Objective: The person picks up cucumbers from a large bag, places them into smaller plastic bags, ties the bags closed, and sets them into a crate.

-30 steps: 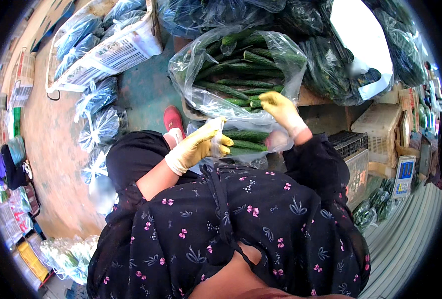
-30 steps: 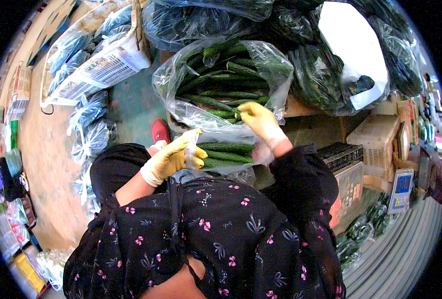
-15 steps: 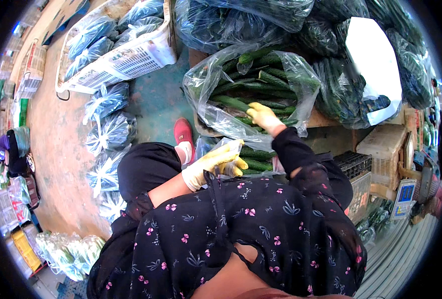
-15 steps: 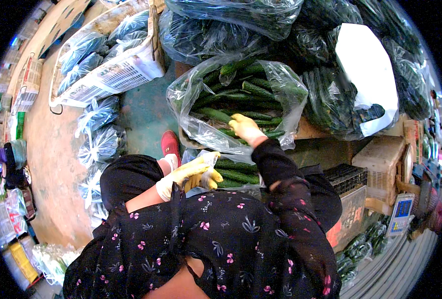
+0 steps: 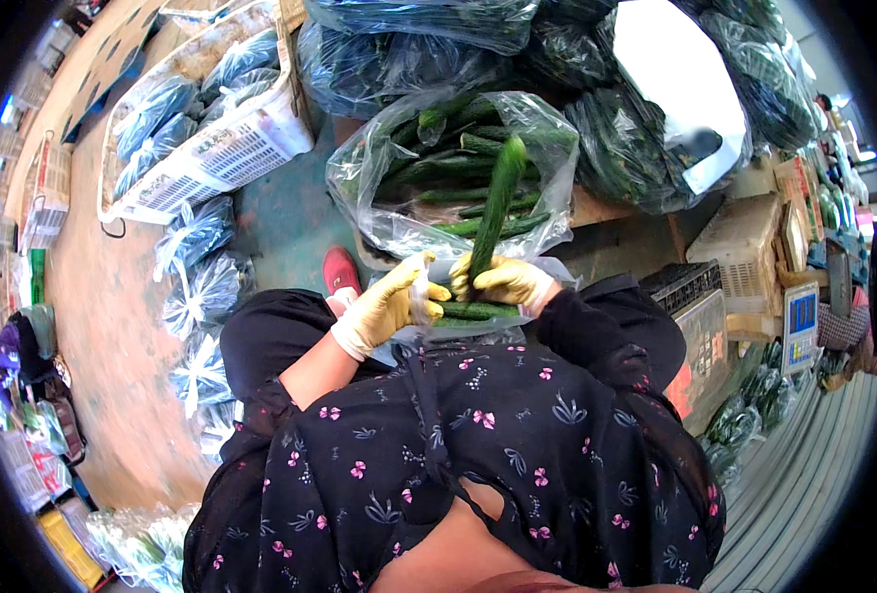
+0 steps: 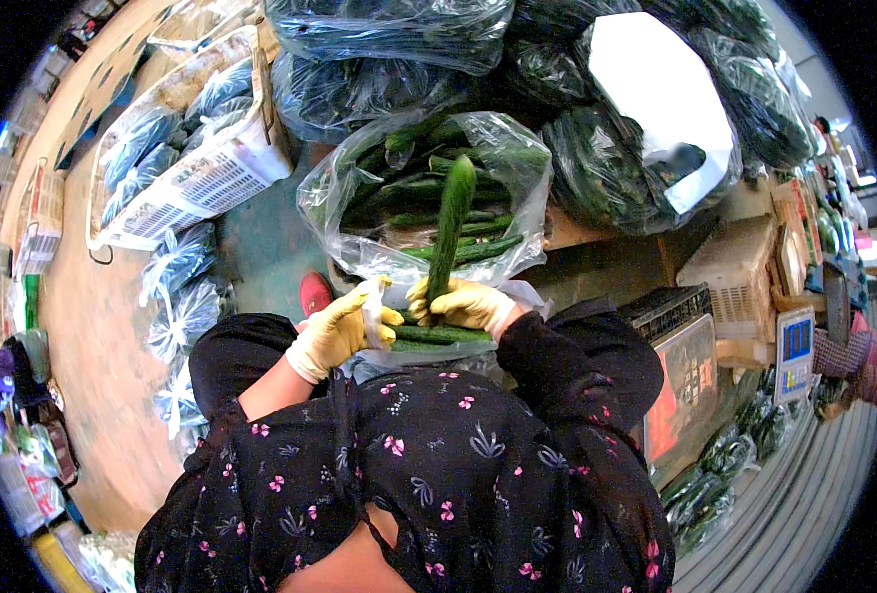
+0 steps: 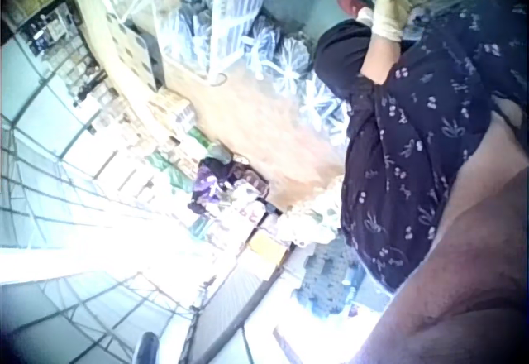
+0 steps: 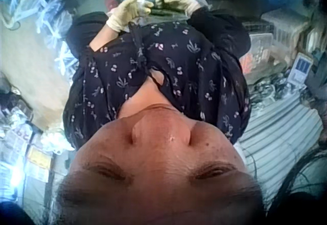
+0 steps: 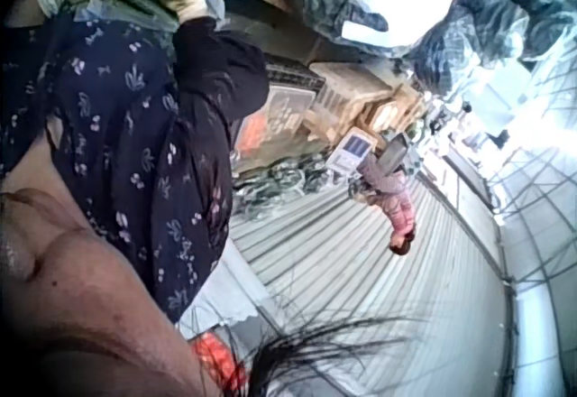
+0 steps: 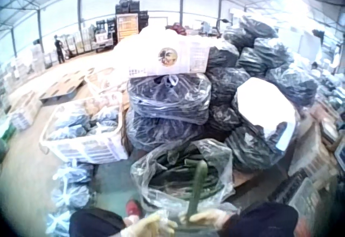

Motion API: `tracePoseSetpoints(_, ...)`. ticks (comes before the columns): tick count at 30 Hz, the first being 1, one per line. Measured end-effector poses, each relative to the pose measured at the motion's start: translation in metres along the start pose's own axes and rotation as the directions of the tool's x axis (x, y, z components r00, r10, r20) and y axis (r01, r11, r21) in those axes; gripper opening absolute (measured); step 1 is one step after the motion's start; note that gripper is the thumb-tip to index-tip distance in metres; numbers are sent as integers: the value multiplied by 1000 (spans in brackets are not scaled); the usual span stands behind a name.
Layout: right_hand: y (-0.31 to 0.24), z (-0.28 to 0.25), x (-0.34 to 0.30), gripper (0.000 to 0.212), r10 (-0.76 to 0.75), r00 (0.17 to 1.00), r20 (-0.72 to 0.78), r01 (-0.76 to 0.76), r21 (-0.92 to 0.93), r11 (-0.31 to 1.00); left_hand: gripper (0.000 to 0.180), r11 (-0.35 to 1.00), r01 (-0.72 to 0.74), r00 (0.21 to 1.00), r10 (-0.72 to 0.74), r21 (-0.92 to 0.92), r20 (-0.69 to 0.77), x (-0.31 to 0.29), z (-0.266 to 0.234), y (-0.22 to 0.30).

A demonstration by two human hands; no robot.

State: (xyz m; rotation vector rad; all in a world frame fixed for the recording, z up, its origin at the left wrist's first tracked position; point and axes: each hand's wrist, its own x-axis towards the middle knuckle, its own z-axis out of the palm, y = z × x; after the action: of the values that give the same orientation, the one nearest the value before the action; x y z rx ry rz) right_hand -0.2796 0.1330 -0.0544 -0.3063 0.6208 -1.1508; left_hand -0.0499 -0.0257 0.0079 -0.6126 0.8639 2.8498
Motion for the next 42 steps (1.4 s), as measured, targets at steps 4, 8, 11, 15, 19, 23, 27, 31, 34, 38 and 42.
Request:
tracePoseSetpoints(4,30,-48,2,54,133,988,-78,-147,-741,655,57,1000,-16,999,16,-19,-30,-4,5,4)
tracePoseSetpoints(8,34,-69,-34,60,-35,729,-684,-685,-727,-45,58,999,8,1000,-9,-52,-6,-18,2,0)
tracePoseSetpoints(11,3,-101,-67,40,-319,670,-671,-726,-681,-92,59,999,21,997,-18,-41,81,-28,13,-4)
tracePoseSetpoints(15,-19,-51,-95,19,-338,849,-408,-516,-498,-697,58,997,-62,997,59,48,54,-61,48,4)
tracePoseSetpoints(19,-55,33,-166,21,-634,771,-60,-435,-777,-455,93,905,-251,967,247,343,57,-87,120,43)
tracePoseSetpoints(23,-89,114,-235,19,-934,276,-226,-287,-947,144,107,786,-463,886,390,410,252,-82,202,88)
tracePoseSetpoints(27,-108,182,-314,20,-981,54,-185,-216,-962,170,104,733,-571,793,377,369,479,-58,269,101)
tracePoseSetpoints(31,-98,182,-416,20,-989,-146,30,-421,-906,34,79,761,-554,750,279,338,600,-3,348,93)
tracePoseSetpoints(34,-85,167,-492,22,-979,-204,20,-573,-813,103,59,860,-412,699,86,302,710,69,405,82)
tracePoseSetpoints(38,-58,142,-577,23,-989,-61,133,-990,-131,43,44,859,-294,692,-111,419,713,180,494,35)
tracePoseSetpoints(42,22,110,-632,26,-858,-514,12,-740,-512,436,38,867,-189,650,-242,461,721,242,538,-58)
